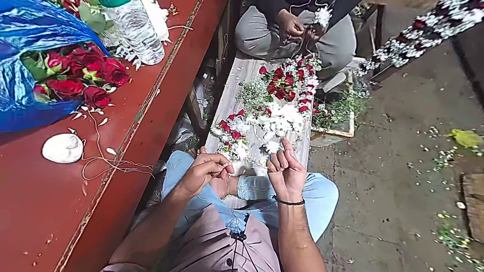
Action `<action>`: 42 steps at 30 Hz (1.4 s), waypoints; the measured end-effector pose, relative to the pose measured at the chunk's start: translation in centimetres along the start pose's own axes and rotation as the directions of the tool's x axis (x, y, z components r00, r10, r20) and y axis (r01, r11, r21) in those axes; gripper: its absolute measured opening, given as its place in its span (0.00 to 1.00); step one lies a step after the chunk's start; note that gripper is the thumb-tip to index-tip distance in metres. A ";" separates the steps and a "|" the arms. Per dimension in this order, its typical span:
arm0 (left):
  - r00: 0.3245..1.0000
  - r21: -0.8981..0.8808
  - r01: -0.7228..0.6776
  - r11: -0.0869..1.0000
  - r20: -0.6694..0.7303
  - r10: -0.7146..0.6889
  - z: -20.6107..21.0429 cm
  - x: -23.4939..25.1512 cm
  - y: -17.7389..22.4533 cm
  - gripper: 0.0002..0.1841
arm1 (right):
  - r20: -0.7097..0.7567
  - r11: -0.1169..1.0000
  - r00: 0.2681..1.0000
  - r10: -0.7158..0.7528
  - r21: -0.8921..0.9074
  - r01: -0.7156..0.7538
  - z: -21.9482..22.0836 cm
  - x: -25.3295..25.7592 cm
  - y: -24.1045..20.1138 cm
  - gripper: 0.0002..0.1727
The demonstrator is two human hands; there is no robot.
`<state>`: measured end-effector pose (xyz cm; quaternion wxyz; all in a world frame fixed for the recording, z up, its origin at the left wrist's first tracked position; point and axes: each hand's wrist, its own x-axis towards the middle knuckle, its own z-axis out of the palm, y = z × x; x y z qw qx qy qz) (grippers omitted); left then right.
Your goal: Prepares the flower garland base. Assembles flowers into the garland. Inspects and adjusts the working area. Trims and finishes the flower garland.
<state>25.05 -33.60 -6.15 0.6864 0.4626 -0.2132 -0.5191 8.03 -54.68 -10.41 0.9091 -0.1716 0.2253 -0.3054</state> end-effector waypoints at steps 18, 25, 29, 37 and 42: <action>0.980 0.101 0.129 0.987 -0.164 -0.111 0.6 0.6 0.4 0.17 | -0.008 1.000 1.000 0.019 -0.022 -0.019 -0.4 -0.2 0.4 0.17; 0.949 0.034 0.269 0.963 -0.179 -0.259 0.9 0.9 0.8 0.22 | -0.017 1.000 1.000 0.010 -0.012 -0.010 -0.9 0.0 0.3 0.15; 0.944 0.025 0.313 0.949 -0.114 -0.308 0.4 0.8 1.5 0.22 | -0.029 1.000 1.000 -0.006 -0.020 0.005 -1.3 0.1 -0.2 0.16; 0.959 0.137 0.221 0.966 -0.210 -0.190 0.6 1.3 1.4 0.24 | -0.027 1.000 0.999 -0.026 -0.014 0.025 -2.1 0.2 -0.4 0.16; 0.969 0.145 0.207 0.967 -0.167 -0.182 1.5 2.3 2.6 0.22 | -0.162 0.983 0.987 0.026 -0.174 -0.054 -3.8 0.8 0.7 0.15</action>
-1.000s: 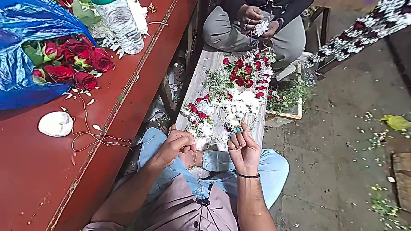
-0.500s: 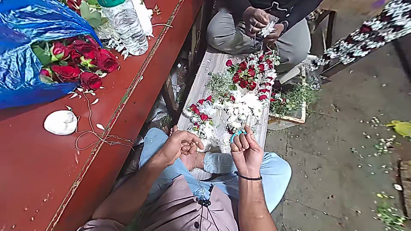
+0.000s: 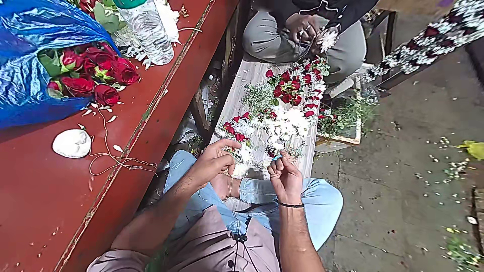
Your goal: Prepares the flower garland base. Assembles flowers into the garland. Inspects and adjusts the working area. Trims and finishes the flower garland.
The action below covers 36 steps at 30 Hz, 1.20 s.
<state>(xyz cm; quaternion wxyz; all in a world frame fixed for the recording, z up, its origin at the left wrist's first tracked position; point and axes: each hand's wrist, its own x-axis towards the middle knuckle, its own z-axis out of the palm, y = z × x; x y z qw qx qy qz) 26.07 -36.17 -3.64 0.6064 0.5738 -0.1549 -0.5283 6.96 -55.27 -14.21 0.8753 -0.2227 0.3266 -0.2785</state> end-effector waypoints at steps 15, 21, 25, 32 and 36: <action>0.977 -0.015 -0.105 0.994 0.182 0.106 1.5 1.5 0.9 0.17 | 0.493 0.715 0.870 0.016 -0.614 0.335 8.4 -3.6 -1.7 0.06; 0.989 0.047 -0.085 0.995 0.128 0.078 -1.6 1.0 -3.1 0.15 | 0.347 0.787 0.933 -0.100 -0.547 0.287 7.7 -2.5 -2.4 0.04; 0.990 -0.016 -0.057 0.998 0.128 0.058 -2.0 0.8 -4.0 0.16 | 0.270 0.826 0.955 -0.122 -0.505 0.249 6.3 -1.6 -3.0 0.04; 0.993 -0.005 -0.013 1.000 0.118 0.014 -1.7 0.8 -4.0 0.17 | 0.219 0.852 0.968 -0.121 -0.477 0.214 4.9 -1.3 -2.6 0.05; 0.998 0.003 -0.019 1.000 0.059 0.019 -1.4 0.9 -4.1 0.15 | 0.212 0.854 0.972 -0.103 -0.481 0.196 4.4 -1.3 -2.0 0.06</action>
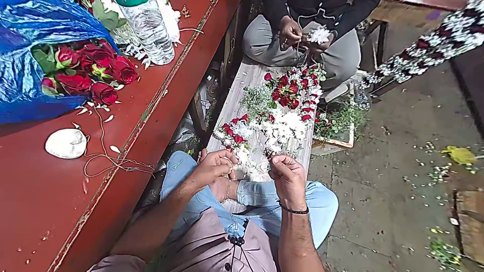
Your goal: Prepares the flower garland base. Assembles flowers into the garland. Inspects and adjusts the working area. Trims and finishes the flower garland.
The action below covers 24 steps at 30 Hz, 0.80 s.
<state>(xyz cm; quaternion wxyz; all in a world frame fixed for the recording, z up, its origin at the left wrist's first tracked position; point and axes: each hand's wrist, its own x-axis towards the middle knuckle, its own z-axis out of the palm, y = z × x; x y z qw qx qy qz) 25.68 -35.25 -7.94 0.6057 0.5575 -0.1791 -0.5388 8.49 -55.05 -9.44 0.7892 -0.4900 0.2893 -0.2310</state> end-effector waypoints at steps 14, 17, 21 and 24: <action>1.000 -0.070 0.024 0.997 0.017 -0.023 0.1 0.0 0.7 0.21 | -0.063 0.997 0.996 0.069 -0.038 -0.071 -2.4 0.9 4.3 0.08; 0.999 -0.058 0.031 0.998 0.011 -0.030 0.4 -0.1 0.8 0.22 | -0.076 0.991 0.992 0.105 -0.072 -0.110 -2.3 0.9 4.9 0.07; 1.000 -0.066 0.028 0.997 0.010 -0.028 0.4 -0.3 0.7 0.21 | -0.072 0.990 0.991 0.112 -0.080 -0.118 -2.4 0.9 5.0 0.08; 1.000 -0.063 0.020 0.998 -0.004 -0.020 0.4 -0.4 0.6 0.19 | -0.064 0.989 0.991 0.115 -0.086 -0.120 -2.4 0.7 5.2 0.08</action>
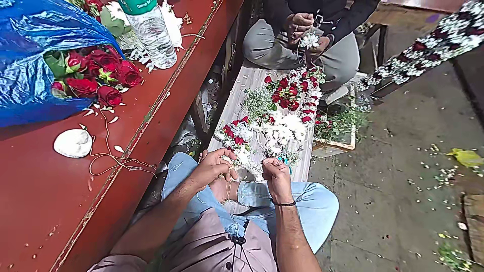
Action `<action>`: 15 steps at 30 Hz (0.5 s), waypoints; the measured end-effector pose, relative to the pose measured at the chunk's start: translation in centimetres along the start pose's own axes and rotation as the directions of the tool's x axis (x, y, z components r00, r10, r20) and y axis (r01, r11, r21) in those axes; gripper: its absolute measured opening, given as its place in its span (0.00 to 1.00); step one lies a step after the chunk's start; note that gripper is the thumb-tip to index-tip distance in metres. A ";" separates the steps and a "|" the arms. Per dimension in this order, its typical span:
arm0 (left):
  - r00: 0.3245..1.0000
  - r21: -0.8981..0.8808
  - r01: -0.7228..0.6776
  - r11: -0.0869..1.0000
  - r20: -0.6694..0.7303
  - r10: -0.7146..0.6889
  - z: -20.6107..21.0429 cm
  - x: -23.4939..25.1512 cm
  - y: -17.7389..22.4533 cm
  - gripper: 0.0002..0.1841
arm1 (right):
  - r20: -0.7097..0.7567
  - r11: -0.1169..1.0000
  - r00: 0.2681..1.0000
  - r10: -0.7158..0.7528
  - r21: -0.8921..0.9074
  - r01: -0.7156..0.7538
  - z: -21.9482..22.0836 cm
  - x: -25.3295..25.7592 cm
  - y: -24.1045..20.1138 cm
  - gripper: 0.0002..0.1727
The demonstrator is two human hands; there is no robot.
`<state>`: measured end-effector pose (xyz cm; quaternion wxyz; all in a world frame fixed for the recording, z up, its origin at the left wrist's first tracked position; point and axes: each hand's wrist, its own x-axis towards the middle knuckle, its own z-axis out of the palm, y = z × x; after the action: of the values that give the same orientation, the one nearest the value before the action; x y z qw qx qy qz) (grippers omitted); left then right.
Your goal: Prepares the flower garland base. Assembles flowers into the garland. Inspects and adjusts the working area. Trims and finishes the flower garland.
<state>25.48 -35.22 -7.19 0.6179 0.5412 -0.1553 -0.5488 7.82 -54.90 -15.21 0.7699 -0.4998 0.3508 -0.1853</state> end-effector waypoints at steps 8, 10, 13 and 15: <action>0.999 -0.002 -0.008 1.000 0.031 0.008 0.3 -0.1 0.3 0.20 | 0.011 1.000 1.000 -0.010 0.009 0.010 0.1 -0.2 0.1 0.07; 0.998 -0.010 -0.018 1.000 0.063 0.018 0.3 -0.1 0.3 0.22 | 0.007 1.000 1.000 -0.011 0.017 0.011 0.1 -0.2 0.0 0.08; 0.999 0.007 -0.004 1.000 0.051 0.004 0.4 -0.1 0.2 0.23 | 0.006 1.000 1.000 -0.007 0.026 0.007 -0.1 -0.2 0.0 0.08; 0.999 0.018 0.019 1.000 0.026 -0.019 0.5 0.1 0.1 0.22 | 0.008 1.000 1.000 -0.004 0.031 0.004 -0.1 -0.2 0.2 0.07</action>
<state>25.12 -35.54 -6.97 0.6058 0.5409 -0.1631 -0.5602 7.63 -54.76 -15.33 0.7785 -0.4895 0.3439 -0.1902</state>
